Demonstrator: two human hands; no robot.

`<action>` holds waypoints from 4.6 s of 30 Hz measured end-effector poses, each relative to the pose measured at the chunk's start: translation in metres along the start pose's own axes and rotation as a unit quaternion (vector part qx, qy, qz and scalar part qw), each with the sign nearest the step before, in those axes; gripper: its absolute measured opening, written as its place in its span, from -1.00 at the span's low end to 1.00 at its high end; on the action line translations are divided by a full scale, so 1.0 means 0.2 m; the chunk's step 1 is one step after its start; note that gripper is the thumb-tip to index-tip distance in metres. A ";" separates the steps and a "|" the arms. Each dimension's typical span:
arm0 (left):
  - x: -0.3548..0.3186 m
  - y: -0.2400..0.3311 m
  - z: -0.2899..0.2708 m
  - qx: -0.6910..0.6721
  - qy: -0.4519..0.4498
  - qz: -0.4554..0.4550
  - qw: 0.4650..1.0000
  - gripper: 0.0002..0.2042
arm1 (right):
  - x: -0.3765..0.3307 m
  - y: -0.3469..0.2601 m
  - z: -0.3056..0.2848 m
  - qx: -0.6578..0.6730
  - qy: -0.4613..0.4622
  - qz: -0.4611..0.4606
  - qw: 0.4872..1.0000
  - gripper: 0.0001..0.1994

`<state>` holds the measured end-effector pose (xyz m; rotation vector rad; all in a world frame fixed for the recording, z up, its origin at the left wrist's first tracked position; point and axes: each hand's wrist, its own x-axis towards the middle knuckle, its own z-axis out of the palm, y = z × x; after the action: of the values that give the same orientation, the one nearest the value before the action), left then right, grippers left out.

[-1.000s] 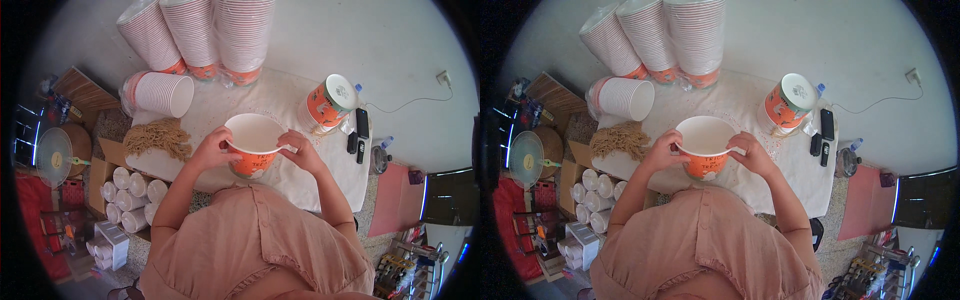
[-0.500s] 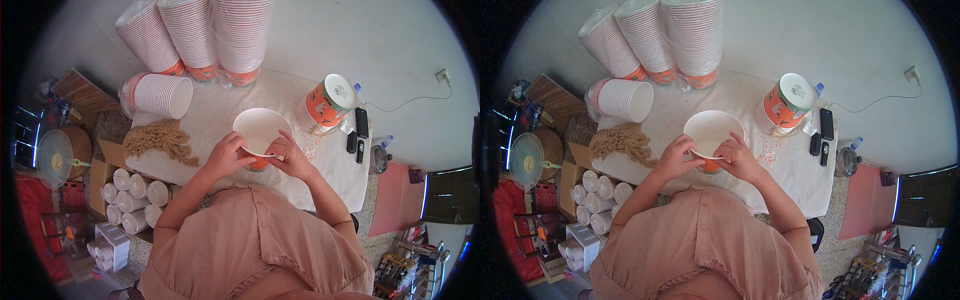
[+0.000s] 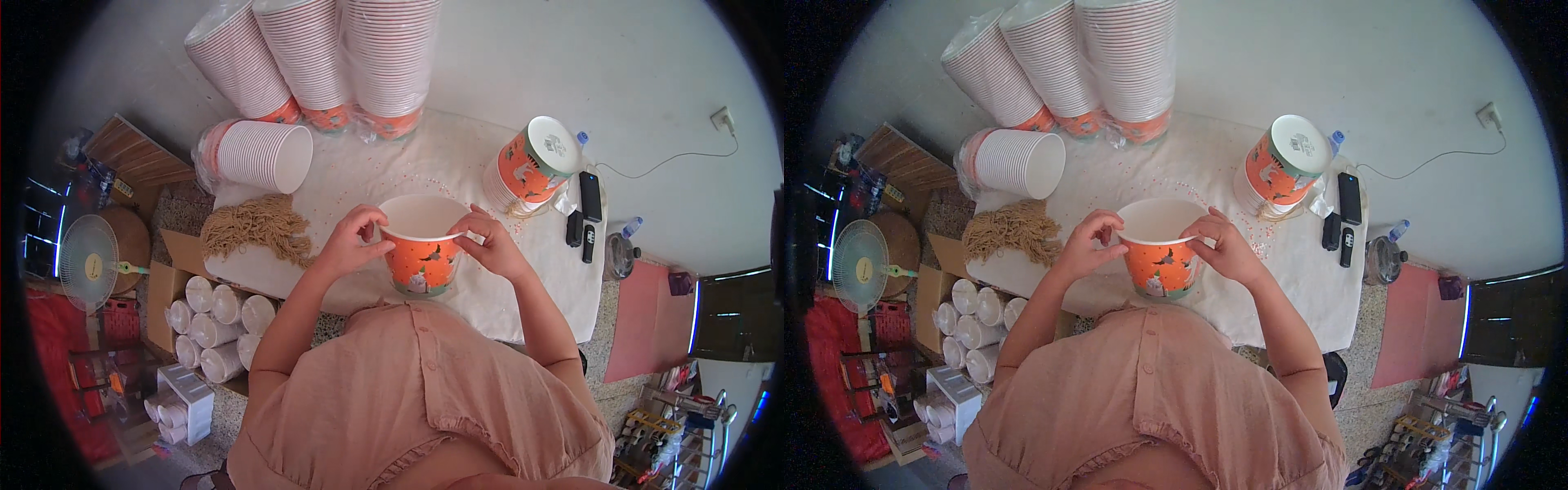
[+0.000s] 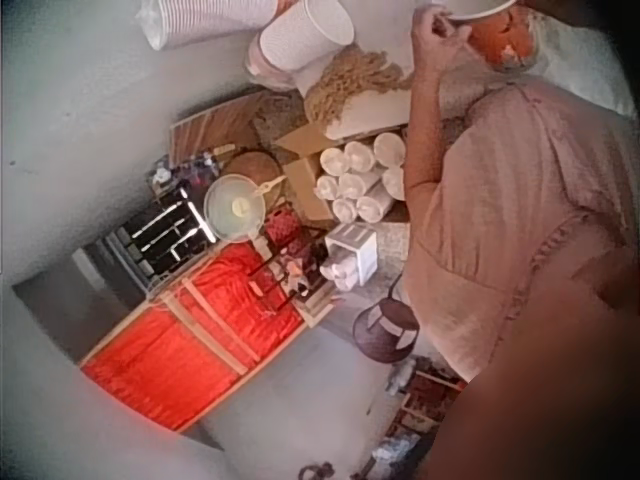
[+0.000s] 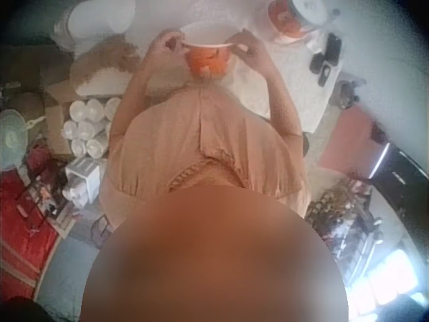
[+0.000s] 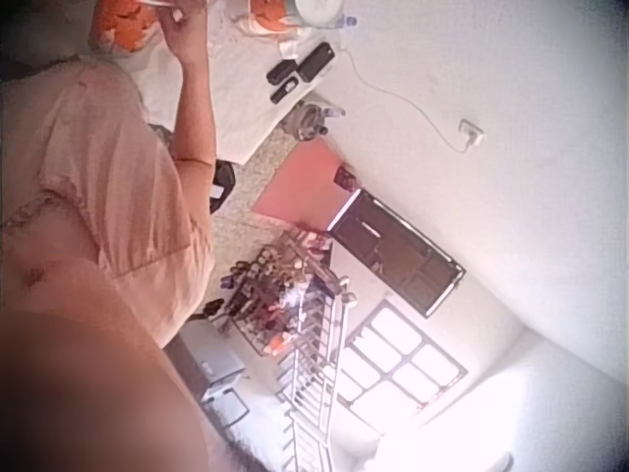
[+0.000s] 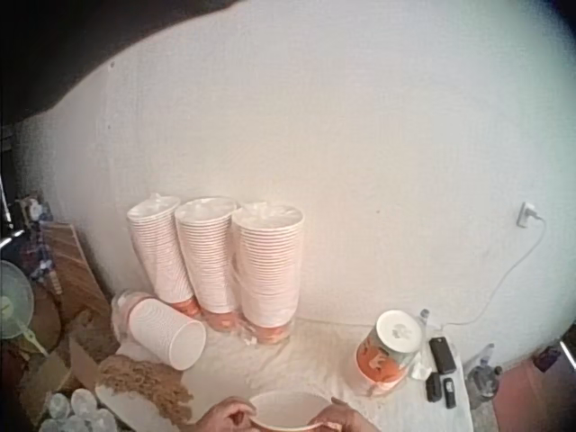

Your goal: Threading string through the rim of paper containers at a workbench for assembly.

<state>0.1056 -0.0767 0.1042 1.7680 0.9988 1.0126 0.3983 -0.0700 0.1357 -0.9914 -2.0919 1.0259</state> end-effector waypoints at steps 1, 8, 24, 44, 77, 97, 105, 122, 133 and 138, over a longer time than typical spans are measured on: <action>0.00 0.03 0.02 0.014 -0.005 -0.009 1.000 -0.67 | 0.00 0.00 0.01 0.000 0.000 0.000 1.000 -0.84; -0.01 0.06 0.17 0.101 -0.013 -0.021 0.995 -0.78 | 0.01 -0.02 0.12 -0.076 0.010 -0.023 0.997 -0.85; -0.23 -0.29 -0.02 0.107 0.118 -0.077 0.984 -0.84 | 0.00 0.16 0.40 -0.214 -0.013 -0.089 0.973 -0.89; -0.50 -0.65 -0.46 0.460 0.083 -0.242 0.850 -0.94 | -0.01 0.17 0.43 -0.227 -0.013 -0.077 0.971 -0.88; -0.11 0.04 0.07 -0.302 0.083 -0.168 0.935 -0.92 | 0.02 0.05 0.35 -0.182 0.015 -0.087 0.979 -0.81; -0.08 0.17 0.15 -0.518 -0.082 -0.262 0.810 -0.95 | 0.16 -0.26 0.21 0.136 -0.012 -0.052 0.989 -0.92; -0.08 0.26 0.20 -0.271 0.078 -0.210 0.936 -0.95 | 0.14 -0.23 0.25 0.082 0.023 0.005 0.996 -0.91; -0.09 0.23 0.25 -0.012 0.156 -0.058 0.986 -0.94 | 0.14 -0.18 0.35 0.270 0.037 0.157 0.949 -0.64; -0.09 0.20 0.25 -0.078 0.159 -0.132 0.975 -0.96 | 0.12 -0.14 0.29 0.179 0.021 0.082 0.980 -0.80; -0.10 0.19 0.25 -0.034 0.141 -0.116 0.983 -0.94 | 0.12 -0.11 0.35 0.095 0.029 0.023 0.995 -0.85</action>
<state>0.1526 -0.1207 0.1182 1.4383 1.2977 1.1512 0.3252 -0.0869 0.1223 -0.9643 -1.8928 1.1804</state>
